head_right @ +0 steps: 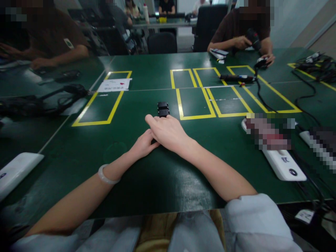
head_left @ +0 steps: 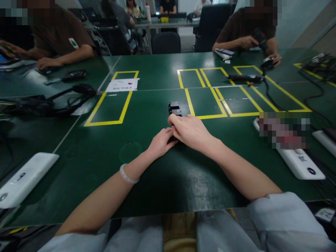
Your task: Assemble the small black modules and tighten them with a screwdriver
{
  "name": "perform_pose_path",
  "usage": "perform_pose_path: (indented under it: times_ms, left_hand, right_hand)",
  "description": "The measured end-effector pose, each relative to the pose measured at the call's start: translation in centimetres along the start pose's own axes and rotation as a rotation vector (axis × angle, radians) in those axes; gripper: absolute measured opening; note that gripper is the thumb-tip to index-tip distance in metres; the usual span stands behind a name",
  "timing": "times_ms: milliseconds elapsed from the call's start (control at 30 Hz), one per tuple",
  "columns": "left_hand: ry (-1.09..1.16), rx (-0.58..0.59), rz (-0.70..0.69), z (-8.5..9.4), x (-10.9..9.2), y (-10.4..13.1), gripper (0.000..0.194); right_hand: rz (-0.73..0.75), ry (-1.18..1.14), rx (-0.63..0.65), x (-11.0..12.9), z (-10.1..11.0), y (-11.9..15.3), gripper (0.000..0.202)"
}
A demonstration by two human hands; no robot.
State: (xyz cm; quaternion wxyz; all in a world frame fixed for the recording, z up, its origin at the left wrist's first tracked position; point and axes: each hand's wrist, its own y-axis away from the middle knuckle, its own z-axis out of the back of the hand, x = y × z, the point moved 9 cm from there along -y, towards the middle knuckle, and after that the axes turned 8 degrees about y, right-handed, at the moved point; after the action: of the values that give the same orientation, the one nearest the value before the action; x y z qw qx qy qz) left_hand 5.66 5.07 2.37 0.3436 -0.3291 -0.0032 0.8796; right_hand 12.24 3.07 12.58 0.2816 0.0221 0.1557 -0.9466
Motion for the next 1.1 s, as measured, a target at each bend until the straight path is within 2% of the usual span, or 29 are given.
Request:
perform_pose_path:
  times_ms: [133,367,633,833,1100]
  left_hand:
    - [0.012,-0.016,0.015,0.08,0.03,0.02,0.027]
    - [0.014,-0.008,0.002,-0.1,0.28,0.08,0.029]
    - [0.0,-0.013,-0.002,-0.1,0.24,0.07,0.028]
    - [-0.007,-0.01,0.01,-0.06,0.27,-0.01,0.028]
    - [0.006,-0.019,0.0,-0.11,0.38,0.09,0.031]
  right_hand:
    - [0.036,-0.039,-0.016,0.25,0.24,0.07,0.02]
    - [0.009,0.027,0.03,0.0,-0.35,-0.07,0.024]
    - [0.031,-0.012,-0.016,0.26,0.21,0.08,0.018]
    - [0.018,0.036,0.025,0.05,-0.15,-0.05,0.024]
    - [0.01,-0.034,0.006,0.04,0.18,0.13,0.019]
